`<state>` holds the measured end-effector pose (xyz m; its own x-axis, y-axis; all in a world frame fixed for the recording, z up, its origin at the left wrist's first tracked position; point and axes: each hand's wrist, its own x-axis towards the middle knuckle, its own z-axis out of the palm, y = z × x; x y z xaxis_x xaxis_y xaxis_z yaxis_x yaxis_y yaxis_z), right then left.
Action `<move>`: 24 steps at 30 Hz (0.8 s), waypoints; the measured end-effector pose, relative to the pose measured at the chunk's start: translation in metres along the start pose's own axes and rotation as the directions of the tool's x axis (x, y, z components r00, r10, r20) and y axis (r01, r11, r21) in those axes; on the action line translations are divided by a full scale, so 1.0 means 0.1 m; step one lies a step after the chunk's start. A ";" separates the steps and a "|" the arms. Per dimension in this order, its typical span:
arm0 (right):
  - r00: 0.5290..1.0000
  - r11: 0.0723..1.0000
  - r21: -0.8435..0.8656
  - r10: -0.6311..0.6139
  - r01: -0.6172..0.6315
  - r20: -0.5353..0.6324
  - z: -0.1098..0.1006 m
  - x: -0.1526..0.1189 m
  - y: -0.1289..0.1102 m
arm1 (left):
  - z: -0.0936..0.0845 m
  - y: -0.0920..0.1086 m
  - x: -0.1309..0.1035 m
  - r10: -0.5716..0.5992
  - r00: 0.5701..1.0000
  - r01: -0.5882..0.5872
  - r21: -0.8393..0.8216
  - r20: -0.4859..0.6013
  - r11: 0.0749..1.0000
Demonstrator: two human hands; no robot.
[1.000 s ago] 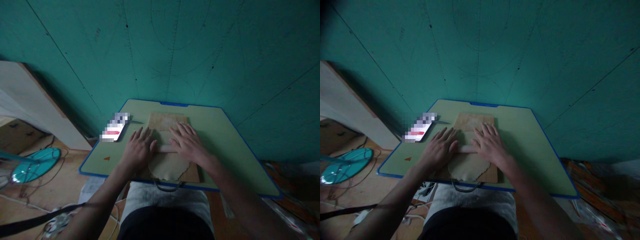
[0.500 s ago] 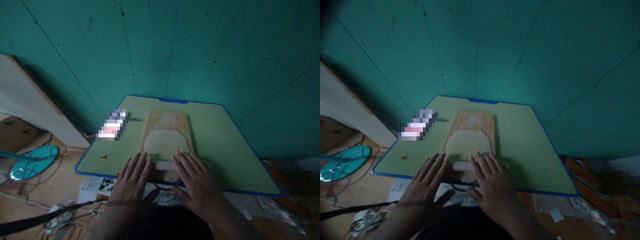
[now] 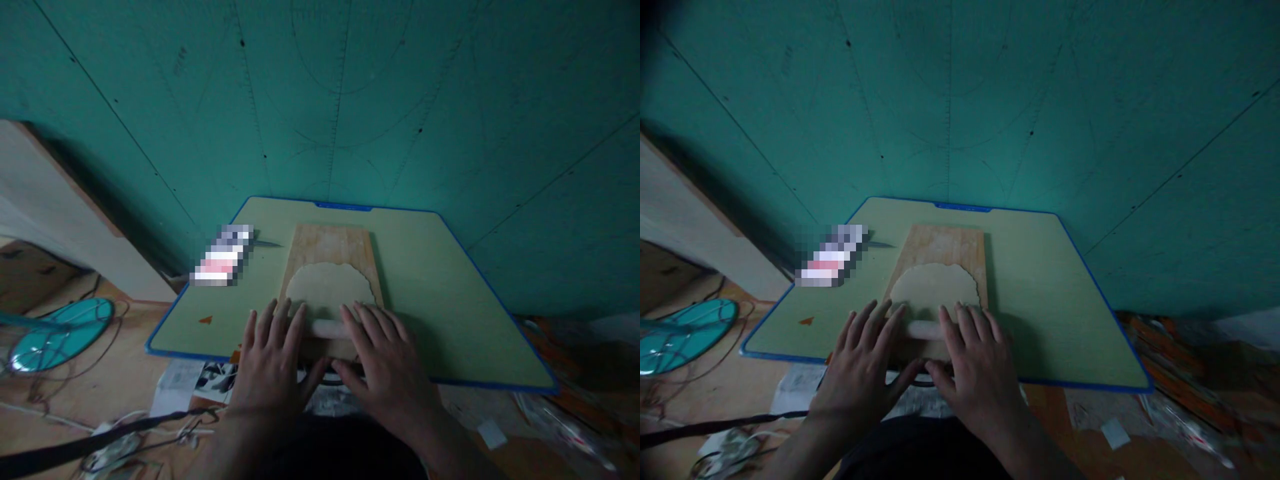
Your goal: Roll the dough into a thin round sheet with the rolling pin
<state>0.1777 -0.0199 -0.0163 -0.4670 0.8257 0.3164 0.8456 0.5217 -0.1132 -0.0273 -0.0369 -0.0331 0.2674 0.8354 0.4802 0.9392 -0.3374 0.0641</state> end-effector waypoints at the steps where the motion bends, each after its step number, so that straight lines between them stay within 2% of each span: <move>1: 1.000 1.000 0.003 -0.001 0.001 -0.003 0.00 -0.02 -0.01 | -0.01 -0.01 -0.02 0.007 1.000 -0.007 -0.006 0.006 1.000; 5: 0.999 0.999 0.033 -0.030 0.030 0.017 -0.05 0.01 0.02 | -0.06 -0.07 0.02 0.034 0.998 -0.031 -0.056 0.051 0.998; 9: 0.996 0.997 0.072 -0.039 0.033 0.086 -0.09 0.07 0.08 | -0.09 -0.12 0.13 0.094 0.990 -0.081 -0.124 0.104 0.989; 14: 0.992 0.995 0.072 -0.082 0.075 0.095 -0.11 0.06 0.13 | -0.08 -0.16 0.18 0.149 0.986 -0.135 -0.161 0.079 0.978; 19: 0.981 0.977 0.084 -0.196 0.196 -0.007 -0.15 0.04 0.13 | -0.09 -0.29 0.14 0.203 0.979 -0.200 -0.209 -0.005 0.957; 24: 0.924 0.942 0.061 -0.307 0.329 -0.229 -0.07 -0.01 0.09 | -0.11 -0.47 0.09 0.133 0.984 -0.156 -0.203 -0.120 0.967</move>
<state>0.1874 -0.0171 -0.0114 -0.6323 0.5532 0.5424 0.6277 0.7762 -0.0599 -0.0715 -0.0182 -0.0223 0.3624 0.7247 0.5860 0.8225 -0.5445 0.1647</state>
